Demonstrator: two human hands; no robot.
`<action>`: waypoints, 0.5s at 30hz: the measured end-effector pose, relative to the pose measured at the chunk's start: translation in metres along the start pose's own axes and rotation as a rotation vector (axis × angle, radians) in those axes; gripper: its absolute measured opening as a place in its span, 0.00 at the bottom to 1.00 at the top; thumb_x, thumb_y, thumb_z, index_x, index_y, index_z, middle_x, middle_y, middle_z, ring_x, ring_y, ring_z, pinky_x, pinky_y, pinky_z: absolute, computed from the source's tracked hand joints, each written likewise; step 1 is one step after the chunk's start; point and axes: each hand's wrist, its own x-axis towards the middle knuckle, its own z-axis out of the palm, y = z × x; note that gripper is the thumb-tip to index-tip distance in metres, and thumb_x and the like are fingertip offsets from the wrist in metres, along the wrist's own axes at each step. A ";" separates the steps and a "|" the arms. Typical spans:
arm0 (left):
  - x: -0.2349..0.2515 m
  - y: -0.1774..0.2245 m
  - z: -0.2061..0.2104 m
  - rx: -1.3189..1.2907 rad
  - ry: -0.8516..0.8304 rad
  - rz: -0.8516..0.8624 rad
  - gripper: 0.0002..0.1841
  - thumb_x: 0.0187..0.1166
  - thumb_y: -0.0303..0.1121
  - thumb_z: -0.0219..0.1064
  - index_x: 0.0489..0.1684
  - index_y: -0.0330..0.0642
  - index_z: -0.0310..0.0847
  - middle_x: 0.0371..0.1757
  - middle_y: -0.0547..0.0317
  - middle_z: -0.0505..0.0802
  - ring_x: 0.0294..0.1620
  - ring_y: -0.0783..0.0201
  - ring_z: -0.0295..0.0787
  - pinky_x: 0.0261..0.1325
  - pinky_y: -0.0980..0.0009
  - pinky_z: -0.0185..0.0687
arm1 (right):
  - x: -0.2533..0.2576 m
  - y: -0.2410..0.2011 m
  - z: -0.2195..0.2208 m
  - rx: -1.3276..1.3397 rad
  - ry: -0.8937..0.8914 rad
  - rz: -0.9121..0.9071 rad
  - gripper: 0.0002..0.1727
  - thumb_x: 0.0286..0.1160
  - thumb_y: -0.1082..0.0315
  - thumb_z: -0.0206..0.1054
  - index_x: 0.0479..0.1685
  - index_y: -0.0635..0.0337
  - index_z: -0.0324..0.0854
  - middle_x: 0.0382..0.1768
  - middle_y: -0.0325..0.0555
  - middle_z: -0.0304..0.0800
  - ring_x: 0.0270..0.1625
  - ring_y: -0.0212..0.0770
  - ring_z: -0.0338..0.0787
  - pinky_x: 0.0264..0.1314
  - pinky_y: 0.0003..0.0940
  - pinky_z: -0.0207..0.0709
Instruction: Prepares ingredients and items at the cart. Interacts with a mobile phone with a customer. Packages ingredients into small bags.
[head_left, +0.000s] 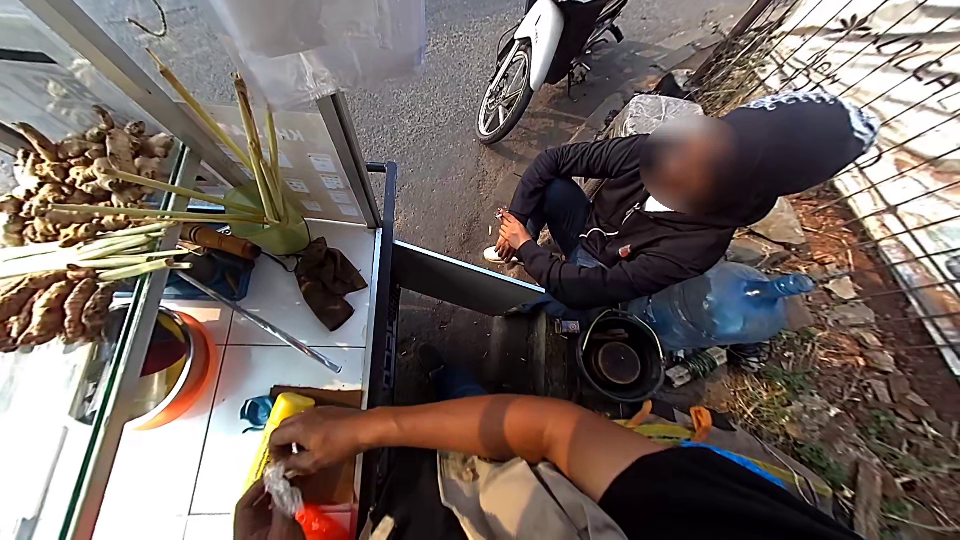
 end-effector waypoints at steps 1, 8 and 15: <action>0.000 0.000 0.001 0.021 0.000 0.011 0.10 0.79 0.23 0.59 0.53 0.27 0.74 0.42 0.75 0.89 0.44 0.88 0.86 0.54 0.84 0.84 | -0.001 -0.001 0.002 -0.020 -0.007 -0.011 0.12 0.80 0.74 0.66 0.55 0.74 0.85 0.50 0.65 0.90 0.58 0.58 0.90 0.65 0.53 0.79; -0.001 0.001 -0.004 0.091 0.180 -0.135 0.07 0.88 0.30 0.54 0.47 0.36 0.73 0.34 0.75 0.84 0.31 0.85 0.83 0.40 0.82 0.84 | 0.002 -0.003 -0.003 -0.051 0.085 -0.135 0.11 0.81 0.76 0.61 0.47 0.73 0.90 0.42 0.62 0.92 0.51 0.56 0.91 0.61 0.49 0.80; 0.000 0.005 -0.013 0.067 0.064 0.013 0.16 0.89 0.35 0.44 0.54 0.29 0.71 0.37 0.77 0.84 0.31 0.88 0.81 0.38 0.87 0.81 | 0.004 -0.020 -0.007 -0.175 0.004 -0.155 0.12 0.81 0.75 0.63 0.51 0.70 0.91 0.50 0.65 0.90 0.58 0.58 0.89 0.64 0.48 0.79</action>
